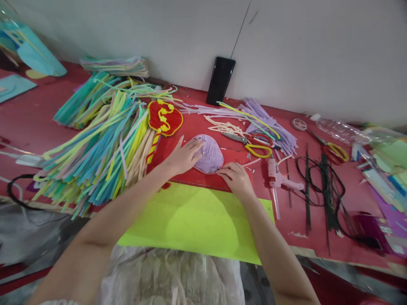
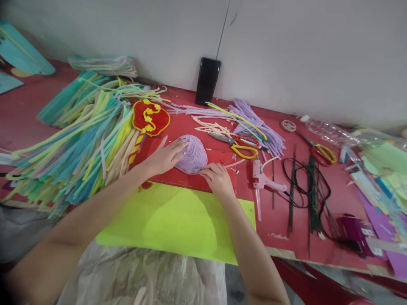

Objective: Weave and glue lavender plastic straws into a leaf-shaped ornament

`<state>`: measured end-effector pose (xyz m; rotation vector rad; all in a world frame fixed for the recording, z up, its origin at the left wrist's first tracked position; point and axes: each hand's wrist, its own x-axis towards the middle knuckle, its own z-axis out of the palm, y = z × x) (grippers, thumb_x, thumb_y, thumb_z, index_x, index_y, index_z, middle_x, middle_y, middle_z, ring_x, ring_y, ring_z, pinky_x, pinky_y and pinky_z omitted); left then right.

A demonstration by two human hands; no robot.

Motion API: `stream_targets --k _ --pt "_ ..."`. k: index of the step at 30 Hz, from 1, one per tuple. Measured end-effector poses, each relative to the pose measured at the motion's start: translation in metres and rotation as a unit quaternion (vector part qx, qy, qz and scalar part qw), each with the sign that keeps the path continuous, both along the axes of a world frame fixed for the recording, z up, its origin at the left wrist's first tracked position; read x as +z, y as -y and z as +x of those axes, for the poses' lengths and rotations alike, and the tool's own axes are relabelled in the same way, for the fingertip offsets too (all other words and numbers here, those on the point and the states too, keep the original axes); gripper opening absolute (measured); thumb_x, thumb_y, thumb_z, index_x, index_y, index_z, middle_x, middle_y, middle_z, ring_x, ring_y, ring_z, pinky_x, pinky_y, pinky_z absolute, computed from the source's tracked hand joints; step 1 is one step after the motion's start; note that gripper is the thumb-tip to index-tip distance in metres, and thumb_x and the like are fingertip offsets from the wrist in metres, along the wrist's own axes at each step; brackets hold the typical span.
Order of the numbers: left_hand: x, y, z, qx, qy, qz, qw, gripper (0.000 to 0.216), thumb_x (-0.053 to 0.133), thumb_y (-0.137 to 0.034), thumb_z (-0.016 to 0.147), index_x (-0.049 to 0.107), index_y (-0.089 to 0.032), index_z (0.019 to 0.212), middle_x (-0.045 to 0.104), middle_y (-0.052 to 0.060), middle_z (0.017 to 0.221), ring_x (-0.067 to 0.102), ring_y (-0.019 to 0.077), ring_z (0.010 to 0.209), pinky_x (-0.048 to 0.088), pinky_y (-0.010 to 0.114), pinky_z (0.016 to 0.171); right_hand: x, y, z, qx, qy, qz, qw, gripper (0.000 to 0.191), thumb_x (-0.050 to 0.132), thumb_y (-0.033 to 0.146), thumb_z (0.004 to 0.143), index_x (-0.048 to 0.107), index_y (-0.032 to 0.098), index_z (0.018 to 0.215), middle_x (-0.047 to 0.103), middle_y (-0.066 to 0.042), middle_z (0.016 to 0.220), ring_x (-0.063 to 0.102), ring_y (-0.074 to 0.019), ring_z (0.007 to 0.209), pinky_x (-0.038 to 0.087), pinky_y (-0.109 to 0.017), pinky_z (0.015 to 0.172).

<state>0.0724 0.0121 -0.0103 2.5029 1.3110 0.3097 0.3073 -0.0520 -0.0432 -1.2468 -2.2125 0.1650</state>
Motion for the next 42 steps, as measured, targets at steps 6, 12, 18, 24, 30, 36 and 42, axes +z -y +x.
stream_targets --k 6,12,18,24,30,36,42 --pt "0.010 -0.018 0.041 -0.020 -0.011 0.016 1.000 0.052 0.027 -0.030 0.097 0.030 -0.015 0.146 0.028 0.012 0.154 0.024 0.0240 0.144 0.015 0.047 0.118 0.002 0.000 -0.001 0.003 -0.001 0.009 1.000 0.020 0.054 0.026 0.090 0.072 0.024 0.083 0.065 -0.005 0.083 0.056 -0.0181 0.079 0.046 -0.034 0.076" --pt "-0.015 -0.021 0.060 -0.056 -0.057 0.029 0.996 0.051 0.030 -0.031 0.097 0.033 -0.015 0.145 0.023 0.014 0.156 0.021 0.0271 0.144 0.017 0.047 0.116 0.002 -0.001 -0.001 0.004 0.002 0.006 1.000 0.019 0.054 0.025 0.090 0.071 0.022 0.085 0.066 -0.005 0.083 0.055 -0.0180 0.079 0.045 -0.034 0.075" --pt "-0.019 -0.020 0.058 -0.057 -0.061 0.062 0.995 0.049 0.029 -0.031 0.098 0.038 -0.016 0.143 0.027 0.014 0.154 0.025 0.0274 0.143 0.021 0.046 0.115 0.002 -0.002 -0.001 0.005 0.013 0.021 1.000 0.019 0.054 0.025 0.091 0.070 0.023 0.083 0.064 -0.004 0.082 0.054 -0.0173 0.077 0.044 -0.032 0.075" --pt "-0.020 -0.019 0.058 -0.060 -0.061 0.076 0.993 0.048 0.027 -0.030 0.098 0.040 -0.016 0.142 0.029 0.014 0.154 0.027 0.0265 0.142 0.020 0.045 0.116 0.002 -0.002 -0.001 0.008 0.011 0.032 0.999 0.019 0.054 0.024 0.090 0.071 0.021 0.082 0.065 -0.004 0.082 0.054 -0.0170 0.077 0.044 -0.032 0.074" --pt "-0.022 -0.022 0.057 -0.061 -0.044 0.059 0.995 0.050 0.024 -0.026 0.097 0.037 -0.013 0.143 0.031 0.011 0.153 0.026 0.0212 0.143 0.019 0.039 0.117 0.001 -0.002 -0.001 0.004 0.003 0.018 1.000 0.020 0.053 0.025 0.091 0.071 0.022 0.082 0.065 -0.004 0.082 0.055 -0.0169 0.078 0.043 -0.032 0.075" --pt "-0.026 -0.031 0.053 -0.015 0.099 -0.006 0.995 0.048 0.032 -0.018 0.092 0.043 -0.011 0.138 0.037 0.011 0.151 0.032 0.0183 0.140 0.024 0.035 0.117 0.000 -0.002 -0.001 0.008 0.003 0.008 1.000 0.021 0.052 0.025 0.092 0.071 0.023 0.084 0.065 -0.005 0.083 0.056 -0.0173 0.078 0.044 -0.032 0.075" --pt "-0.021 -0.059 0.035 0.121 0.384 -0.023 0.915 0.037 0.042 -0.006 0.085 0.063 -0.016 0.114 0.065 0.009 0.120 0.060 0.0149 0.114 0.044 0.031 0.103 -0.001 -0.001 -0.001 0.010 -0.002 0.013 1.000 0.020 0.052 0.025 0.091 0.071 0.022 0.084 0.065 -0.005 0.082 0.056 -0.0170 0.078 0.045 -0.032 0.075"
